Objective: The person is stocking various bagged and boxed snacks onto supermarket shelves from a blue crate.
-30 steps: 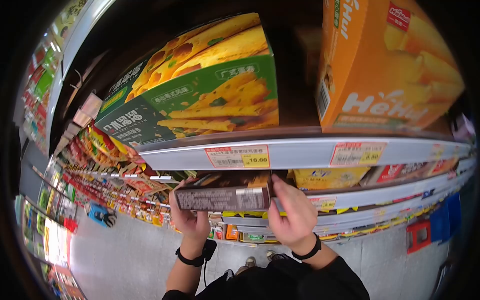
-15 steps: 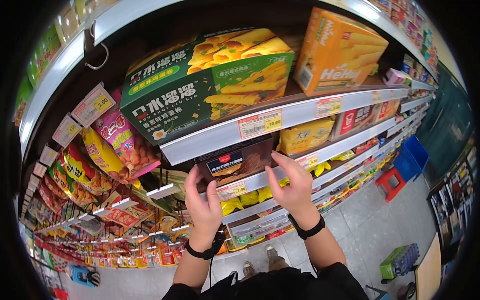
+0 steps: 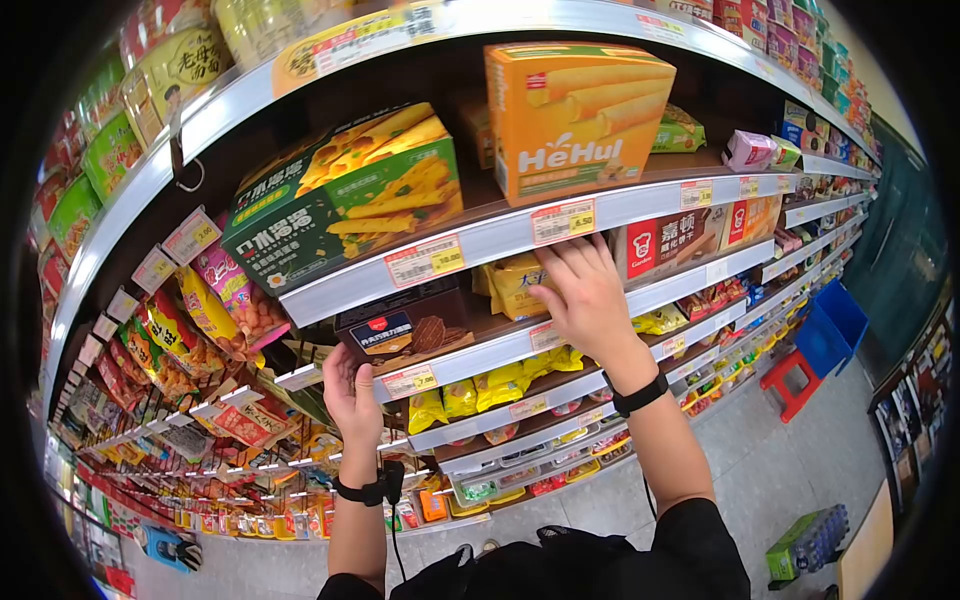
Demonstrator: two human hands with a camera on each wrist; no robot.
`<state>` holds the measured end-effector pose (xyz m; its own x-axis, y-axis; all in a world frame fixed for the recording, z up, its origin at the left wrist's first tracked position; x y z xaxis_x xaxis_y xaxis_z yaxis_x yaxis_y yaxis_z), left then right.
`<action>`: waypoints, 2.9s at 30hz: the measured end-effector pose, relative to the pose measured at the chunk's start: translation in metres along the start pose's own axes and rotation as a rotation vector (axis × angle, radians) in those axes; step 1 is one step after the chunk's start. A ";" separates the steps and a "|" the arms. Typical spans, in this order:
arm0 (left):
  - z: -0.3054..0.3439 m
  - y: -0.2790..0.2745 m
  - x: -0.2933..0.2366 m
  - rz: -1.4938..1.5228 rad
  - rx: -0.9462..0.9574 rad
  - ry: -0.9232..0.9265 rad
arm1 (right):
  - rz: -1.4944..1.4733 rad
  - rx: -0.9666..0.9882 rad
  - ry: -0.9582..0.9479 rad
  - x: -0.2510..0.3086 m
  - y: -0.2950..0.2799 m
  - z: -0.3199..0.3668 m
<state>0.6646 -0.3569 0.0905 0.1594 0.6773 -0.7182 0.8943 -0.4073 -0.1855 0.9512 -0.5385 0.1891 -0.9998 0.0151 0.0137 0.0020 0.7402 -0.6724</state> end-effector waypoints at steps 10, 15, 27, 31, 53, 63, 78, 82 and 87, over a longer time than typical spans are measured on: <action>0.004 -0.001 0.005 -0.052 -0.073 0.047 | -0.139 -0.018 -0.152 -0.013 0.008 -0.006; 0.004 -0.001 0.003 -0.114 -0.093 0.046 | -0.138 0.019 -0.181 -0.017 0.005 -0.008; 0.071 0.011 -0.052 -0.757 -0.160 0.280 | -0.321 -0.287 -0.177 0.011 -0.011 0.064; 0.133 0.026 -0.022 -0.625 0.368 -0.087 | -0.565 0.044 -0.279 0.058 0.042 0.103; 0.525 -0.372 -0.085 -0.697 0.218 -0.939 | -0.970 1.027 -1.066 0.692 0.201 0.197; 0.634 -0.497 -0.111 -0.567 -0.176 -1.218 | -1.000 1.107 -1.169 0.832 0.277 0.203; 0.556 -0.757 -0.012 -0.645 -0.212 -1.214 | -0.911 1.273 -1.050 1.013 0.476 0.093; 0.495 -0.832 0.005 -0.684 -0.198 -1.095 | -1.015 1.100 -1.050 1.072 0.492 0.000; 0.455 -0.898 0.043 -0.648 -0.139 -1.073 | -1.146 0.973 -0.835 1.097 0.511 -0.070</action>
<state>-0.3218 -0.2404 -0.0788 -0.6845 -0.1357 -0.7163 0.7280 -0.0756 -0.6814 -0.1432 -0.0969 -0.0876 -0.2223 -0.7493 0.6238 -0.3623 -0.5305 -0.7664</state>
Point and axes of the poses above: each hand's wrist, its own z-axis away from the middle knuckle, its own y-axis out of the palm, x = y × z, the point moved 5 cm from there along -z, towards the middle knuckle, and after that the axes turned 12 degrees about x, right-handed, at the moved point
